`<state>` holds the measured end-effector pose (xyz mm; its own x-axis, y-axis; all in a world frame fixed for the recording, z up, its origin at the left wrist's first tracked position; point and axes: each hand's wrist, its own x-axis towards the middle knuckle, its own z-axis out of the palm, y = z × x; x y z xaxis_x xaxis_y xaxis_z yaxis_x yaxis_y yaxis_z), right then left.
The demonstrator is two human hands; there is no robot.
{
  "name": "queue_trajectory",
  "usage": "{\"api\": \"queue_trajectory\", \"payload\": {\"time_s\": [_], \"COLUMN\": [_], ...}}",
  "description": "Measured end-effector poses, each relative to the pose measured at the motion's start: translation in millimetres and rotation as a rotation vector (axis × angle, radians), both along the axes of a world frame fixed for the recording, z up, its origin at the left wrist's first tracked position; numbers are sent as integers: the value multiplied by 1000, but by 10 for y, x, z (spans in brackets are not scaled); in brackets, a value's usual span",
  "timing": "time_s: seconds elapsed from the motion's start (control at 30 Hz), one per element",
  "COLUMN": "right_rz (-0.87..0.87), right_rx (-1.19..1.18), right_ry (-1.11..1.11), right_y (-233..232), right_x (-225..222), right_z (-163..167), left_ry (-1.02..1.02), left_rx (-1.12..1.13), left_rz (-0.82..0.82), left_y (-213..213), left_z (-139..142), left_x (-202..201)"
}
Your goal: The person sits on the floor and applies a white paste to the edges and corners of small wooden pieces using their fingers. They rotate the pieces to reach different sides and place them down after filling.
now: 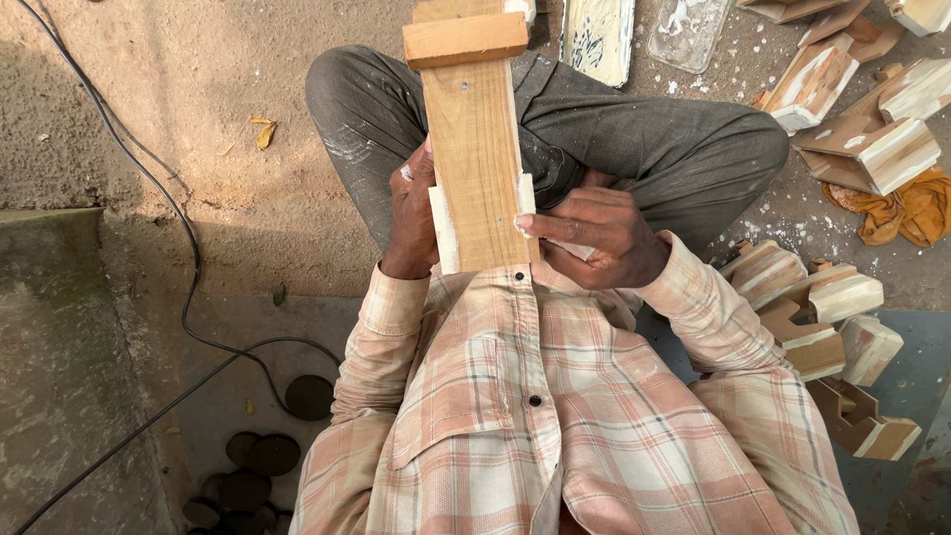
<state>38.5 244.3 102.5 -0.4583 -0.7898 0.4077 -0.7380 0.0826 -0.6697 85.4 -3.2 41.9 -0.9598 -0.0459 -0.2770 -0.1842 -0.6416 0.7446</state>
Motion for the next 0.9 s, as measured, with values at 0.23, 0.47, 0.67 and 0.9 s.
{"api": "queue_trajectory", "payload": {"time_s": [0.23,0.47,0.67,0.9], "right_rz": [79,-104,-158,-168], "right_rx": [-57,-13,71,-49], "right_ry": [-175,167,424,519], "right_y": [54,23,64,265], "right_x": [100,116,136,52], "right_z": [-15,38,15,-373], "left_ry": [2,15,-19,-12], "left_rx": [-19,-119,-56,-94], "left_rz": [8,-38,-17,-30], "left_y": [-6,-19,-21,-13], "left_z": [-27,-17,3,-39], "left_x": [-11,-42,-58,-18]}}
